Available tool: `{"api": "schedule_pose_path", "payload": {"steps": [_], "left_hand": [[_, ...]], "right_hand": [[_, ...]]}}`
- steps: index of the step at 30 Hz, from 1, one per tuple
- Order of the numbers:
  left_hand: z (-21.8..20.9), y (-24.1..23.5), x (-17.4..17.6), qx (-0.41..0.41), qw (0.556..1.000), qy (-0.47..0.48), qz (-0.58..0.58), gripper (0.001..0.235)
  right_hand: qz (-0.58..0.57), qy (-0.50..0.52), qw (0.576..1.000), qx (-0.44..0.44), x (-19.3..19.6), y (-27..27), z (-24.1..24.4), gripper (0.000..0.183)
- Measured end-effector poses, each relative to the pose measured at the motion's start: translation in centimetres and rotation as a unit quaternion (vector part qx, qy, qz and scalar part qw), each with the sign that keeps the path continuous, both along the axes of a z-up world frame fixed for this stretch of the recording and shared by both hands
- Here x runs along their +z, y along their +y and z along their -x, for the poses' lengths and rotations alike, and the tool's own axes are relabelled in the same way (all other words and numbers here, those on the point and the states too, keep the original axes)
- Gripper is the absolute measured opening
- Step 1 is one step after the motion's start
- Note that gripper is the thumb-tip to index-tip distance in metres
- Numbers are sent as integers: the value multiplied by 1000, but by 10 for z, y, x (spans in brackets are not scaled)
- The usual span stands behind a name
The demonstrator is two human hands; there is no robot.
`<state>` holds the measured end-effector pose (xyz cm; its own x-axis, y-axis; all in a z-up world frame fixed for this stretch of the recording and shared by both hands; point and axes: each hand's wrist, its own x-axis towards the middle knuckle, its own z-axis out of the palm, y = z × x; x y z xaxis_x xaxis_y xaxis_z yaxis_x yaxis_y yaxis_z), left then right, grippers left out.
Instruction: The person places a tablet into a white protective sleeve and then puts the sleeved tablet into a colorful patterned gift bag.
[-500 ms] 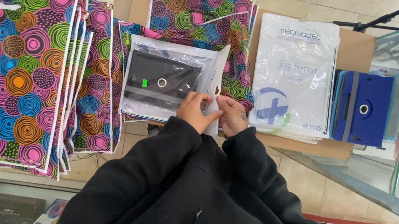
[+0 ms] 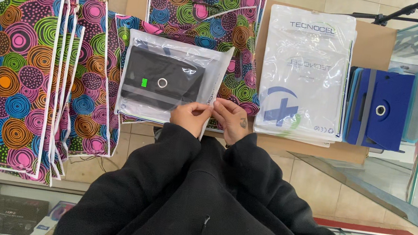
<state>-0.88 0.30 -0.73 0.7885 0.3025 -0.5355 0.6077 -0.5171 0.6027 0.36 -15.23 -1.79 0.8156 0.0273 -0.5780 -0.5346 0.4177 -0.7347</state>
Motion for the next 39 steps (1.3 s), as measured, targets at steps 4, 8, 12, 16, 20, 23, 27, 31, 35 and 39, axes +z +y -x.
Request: {"api": "schedule_pose_path", "payload": {"steps": [4,8,12,16,20,23,27,31,35,39], "left_hand": [[1,3,8,49,995,4,83,24],[4,14,-10,131,963,-30,233,29],[7,17,26,143,973,-49,174,16],[11,2,16,152,981,-114,38,13],[14,-6,-4,188,956,-222,-31,12],[5,16,-2,216,937,-266,-73,12],[2,18,6,175,922,-323,-120,18],[5,4,45,130,904,-399,-82,16],[6,6,63,127,865,-479,-78,17],[4,13,97,110,845,-513,-100,17]], "right_hand": [[69,-26,997,-1,-1,6,-1,49],[98,-55,994,0,20,3,-5,44],[183,-162,965,93,27,-5,-8,32],[261,-215,931,138,33,4,-10,15],[338,-237,902,126,35,12,-12,23],[384,-239,880,144,8,-8,-7,33],[400,-245,866,175,20,-13,-6,33],[643,-389,610,252,59,-13,-12,35],[772,-359,441,284,51,-34,-15,47],[794,-342,407,294,64,-33,-37,34]]}}
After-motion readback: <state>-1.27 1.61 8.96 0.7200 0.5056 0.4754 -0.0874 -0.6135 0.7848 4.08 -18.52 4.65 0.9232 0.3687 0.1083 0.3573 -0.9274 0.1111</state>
